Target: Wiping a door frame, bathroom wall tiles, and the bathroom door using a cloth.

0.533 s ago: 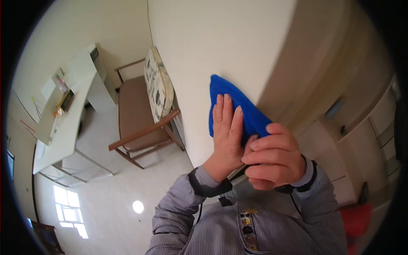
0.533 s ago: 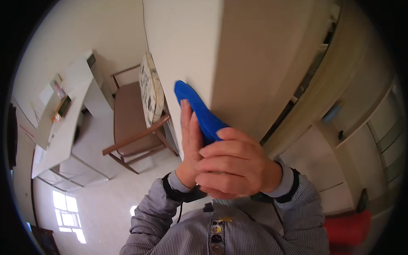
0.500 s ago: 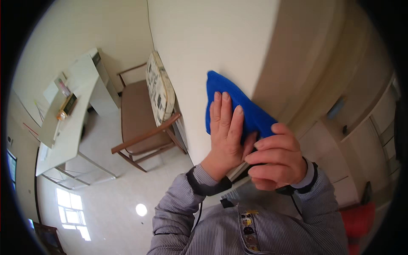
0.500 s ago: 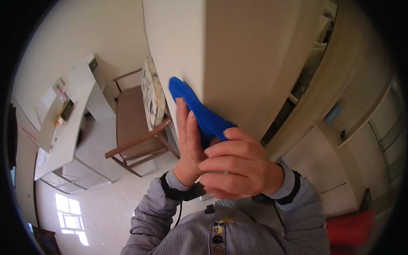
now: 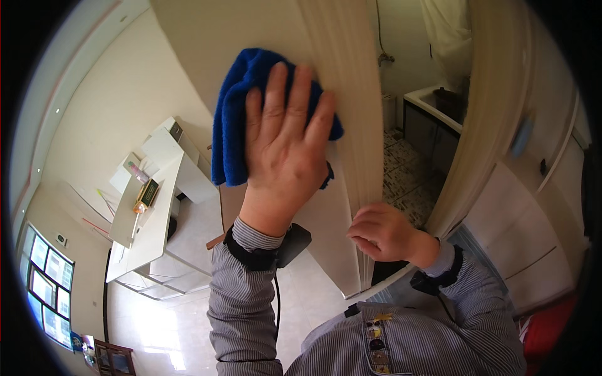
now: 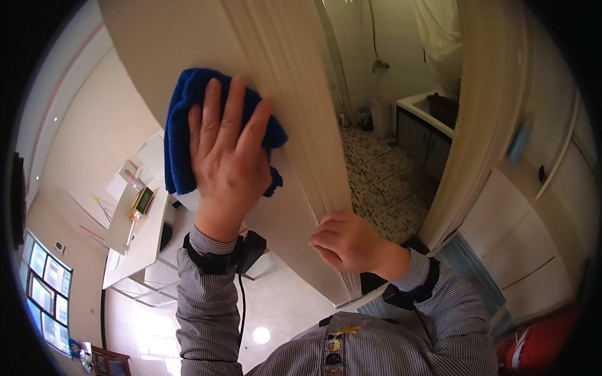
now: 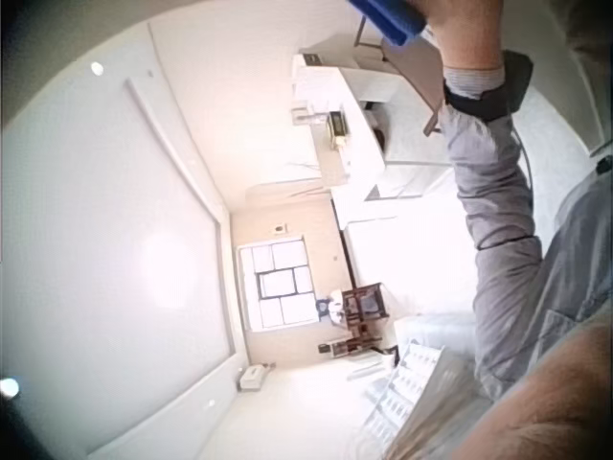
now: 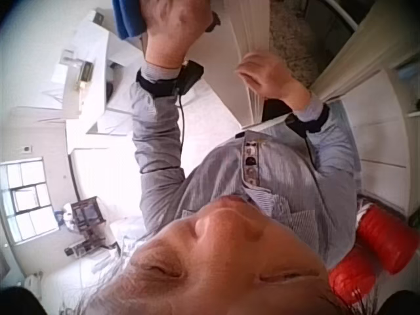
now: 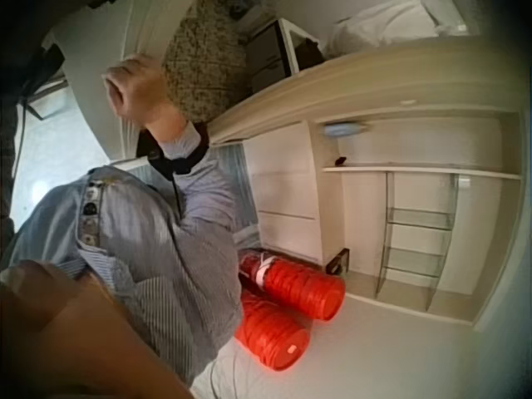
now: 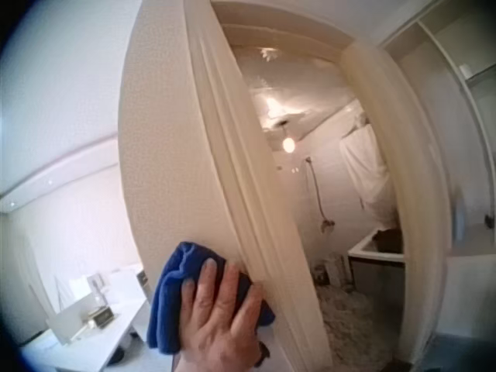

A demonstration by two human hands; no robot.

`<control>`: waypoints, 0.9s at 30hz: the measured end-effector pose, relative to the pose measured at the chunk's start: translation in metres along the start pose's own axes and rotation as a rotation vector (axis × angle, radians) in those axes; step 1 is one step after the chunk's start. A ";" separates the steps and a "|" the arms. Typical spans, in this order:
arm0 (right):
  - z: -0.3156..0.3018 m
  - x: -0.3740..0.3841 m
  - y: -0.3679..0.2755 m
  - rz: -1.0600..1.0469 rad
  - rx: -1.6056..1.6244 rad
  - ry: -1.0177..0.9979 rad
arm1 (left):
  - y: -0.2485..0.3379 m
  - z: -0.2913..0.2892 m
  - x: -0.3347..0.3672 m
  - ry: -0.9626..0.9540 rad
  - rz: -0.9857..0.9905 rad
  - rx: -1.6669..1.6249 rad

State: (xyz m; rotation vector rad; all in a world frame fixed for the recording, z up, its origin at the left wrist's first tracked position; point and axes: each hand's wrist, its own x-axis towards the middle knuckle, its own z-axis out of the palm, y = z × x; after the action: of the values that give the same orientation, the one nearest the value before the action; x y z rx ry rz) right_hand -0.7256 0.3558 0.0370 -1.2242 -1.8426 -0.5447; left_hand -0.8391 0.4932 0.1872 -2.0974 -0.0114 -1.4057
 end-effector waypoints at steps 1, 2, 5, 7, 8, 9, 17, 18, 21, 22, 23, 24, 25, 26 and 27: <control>0.001 -0.009 0.004 0.021 0.026 -0.053 | 0.003 0.006 -0.003 0.041 -0.029 -0.007; 0.003 -0.019 0.006 0.049 0.049 -0.104 | 0.007 0.012 -0.007 0.082 -0.057 -0.022; 0.008 -0.058 0.011 0.134 0.116 -0.229 | 0.022 0.022 -0.035 0.098 -0.053 -0.025; 0.007 -0.087 0.011 0.205 0.104 -0.330 | 0.038 0.027 -0.064 0.066 -0.042 -0.048; 0.005 -0.100 0.012 0.249 0.086 -0.435 | 0.046 0.028 -0.078 0.021 -0.053 -0.045; 0.003 -0.114 0.013 0.268 0.095 -0.426 | 0.055 0.030 -0.092 -0.023 -0.063 -0.042; -0.021 -0.213 0.012 0.639 0.139 -0.724 | 0.104 0.030 -0.166 -0.183 -0.131 -0.274; -0.027 -0.222 0.011 0.652 0.145 -0.722 | 0.108 0.027 -0.161 -0.155 -0.169 -0.323; -0.042 -0.240 0.011 0.739 0.163 -0.729 | 0.107 0.020 -0.126 0.063 -0.162 -0.278; -0.047 -0.247 0.014 0.758 0.136 -0.731 | 0.106 0.028 -0.108 0.102 -0.158 -0.230; -0.050 -0.251 0.017 0.771 0.114 -0.733 | 0.104 0.037 -0.086 0.139 -0.150 -0.176; -0.053 -0.254 0.021 0.779 0.121 -0.732 | 0.102 0.047 -0.071 0.113 -0.186 -0.134; -0.054 -0.254 0.022 0.787 0.113 -0.726 | 0.101 0.059 -0.062 0.089 -0.226 -0.011; -0.055 -0.255 0.023 0.798 0.105 -0.721 | 0.101 0.069 -0.056 0.065 -0.266 0.112; -0.053 -0.260 0.025 0.803 0.118 -0.721 | 0.102 0.070 -0.056 0.081 -0.269 0.115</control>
State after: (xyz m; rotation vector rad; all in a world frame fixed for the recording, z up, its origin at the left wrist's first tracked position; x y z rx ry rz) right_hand -0.6365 0.1895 -0.1507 -2.0776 -1.6575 0.5062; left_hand -0.7721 0.4618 0.0740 -1.9980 -0.3458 -1.6048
